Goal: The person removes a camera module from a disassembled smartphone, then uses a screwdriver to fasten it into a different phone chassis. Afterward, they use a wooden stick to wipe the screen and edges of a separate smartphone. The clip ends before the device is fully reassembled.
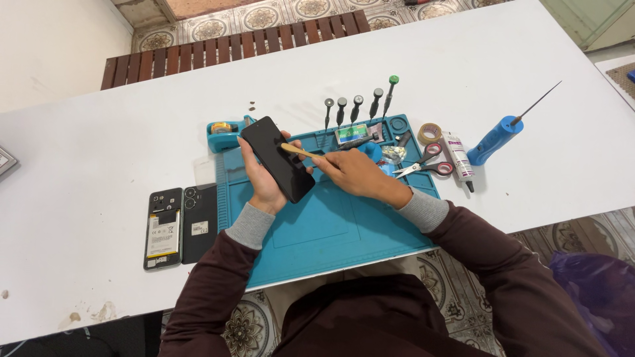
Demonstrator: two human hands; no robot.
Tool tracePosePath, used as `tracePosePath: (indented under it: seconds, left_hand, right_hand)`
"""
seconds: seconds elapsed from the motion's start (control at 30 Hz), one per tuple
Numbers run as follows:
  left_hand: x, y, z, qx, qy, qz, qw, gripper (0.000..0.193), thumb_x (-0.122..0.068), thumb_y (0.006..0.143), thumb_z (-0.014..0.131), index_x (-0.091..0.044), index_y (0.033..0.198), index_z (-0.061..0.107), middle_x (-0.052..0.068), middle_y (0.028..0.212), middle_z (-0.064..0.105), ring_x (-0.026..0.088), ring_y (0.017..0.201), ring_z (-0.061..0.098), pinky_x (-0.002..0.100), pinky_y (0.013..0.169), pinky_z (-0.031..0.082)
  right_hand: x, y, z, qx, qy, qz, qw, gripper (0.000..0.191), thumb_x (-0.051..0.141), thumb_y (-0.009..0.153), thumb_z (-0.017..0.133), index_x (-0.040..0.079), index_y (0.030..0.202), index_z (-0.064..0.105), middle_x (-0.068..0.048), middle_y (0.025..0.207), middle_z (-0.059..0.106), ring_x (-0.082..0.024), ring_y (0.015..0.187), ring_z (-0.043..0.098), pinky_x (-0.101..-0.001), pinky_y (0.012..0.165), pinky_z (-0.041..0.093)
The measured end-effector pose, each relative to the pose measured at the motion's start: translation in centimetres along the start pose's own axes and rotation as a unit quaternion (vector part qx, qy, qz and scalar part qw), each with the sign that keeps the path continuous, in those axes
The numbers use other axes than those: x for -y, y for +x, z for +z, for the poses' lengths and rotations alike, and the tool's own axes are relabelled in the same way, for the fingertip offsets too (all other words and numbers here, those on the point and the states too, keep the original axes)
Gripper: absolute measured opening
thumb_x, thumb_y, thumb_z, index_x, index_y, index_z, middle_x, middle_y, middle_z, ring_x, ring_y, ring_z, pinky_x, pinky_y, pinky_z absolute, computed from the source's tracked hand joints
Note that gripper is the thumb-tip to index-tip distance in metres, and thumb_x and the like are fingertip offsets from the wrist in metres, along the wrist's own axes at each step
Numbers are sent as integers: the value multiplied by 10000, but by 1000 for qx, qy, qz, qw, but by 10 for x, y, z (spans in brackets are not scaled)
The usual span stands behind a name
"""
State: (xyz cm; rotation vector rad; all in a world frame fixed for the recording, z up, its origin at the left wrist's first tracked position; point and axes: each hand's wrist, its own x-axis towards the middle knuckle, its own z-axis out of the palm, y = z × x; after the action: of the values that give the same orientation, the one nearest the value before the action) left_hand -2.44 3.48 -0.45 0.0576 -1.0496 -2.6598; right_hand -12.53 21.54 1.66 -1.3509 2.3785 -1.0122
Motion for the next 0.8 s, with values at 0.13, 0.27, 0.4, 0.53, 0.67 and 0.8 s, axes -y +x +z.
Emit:
tracePosePath:
  seconds: [0.13,0.27,0.4,0.53,0.67,0.8]
  left_hand:
    - [2,0,0,23,7,-8,1000,842,-823,947,200,-100,1199,553,106,1037,651,233,897,676,444,734,594]
    - [6,-3,3,43,49,-38,997,852,-817,949,170,-98,1214,543,104,1045,654,223,907,683,426,734,603]
    - [9,-5,8,71,52,-42,995,896,-819,964,138,-62,1206,554,120,1024,663,231,889,683,402,723,604]
    - [7,-5,8,31,59,-19,998,951,-830,928,125,-33,1198,568,140,997,664,239,883,677,385,764,613]
    - [3,-2,3,25,7,4,1000,964,-851,930,146,-28,1196,571,146,1000,658,248,856,659,378,728,593]
    - [1,-1,-2,20,-42,-6,999,962,-863,939,167,-31,1210,567,159,1033,647,255,888,661,388,763,592]
  right_hand:
    - [3,-1,2,27,0,17,999,514,458,1052,438,89,913,769,-102,538,558,-225,426,467,-400,448,353]
    - [5,-3,1,29,49,12,998,519,461,1060,454,87,864,757,-92,562,592,-208,447,516,-379,473,393]
    - [9,-7,1,24,80,-67,994,479,432,1055,469,51,871,693,-60,641,629,-191,495,576,-369,495,437]
    - [14,-11,0,52,54,-72,995,448,415,1040,481,47,875,677,-92,612,567,-227,497,560,-393,526,430]
    - [15,-10,-1,82,17,-39,996,516,433,1055,490,28,769,631,-102,585,544,-250,500,536,-410,536,412]
    - [9,-8,1,62,19,-50,997,515,440,1052,481,48,756,634,-92,594,566,-230,493,548,-393,521,420]
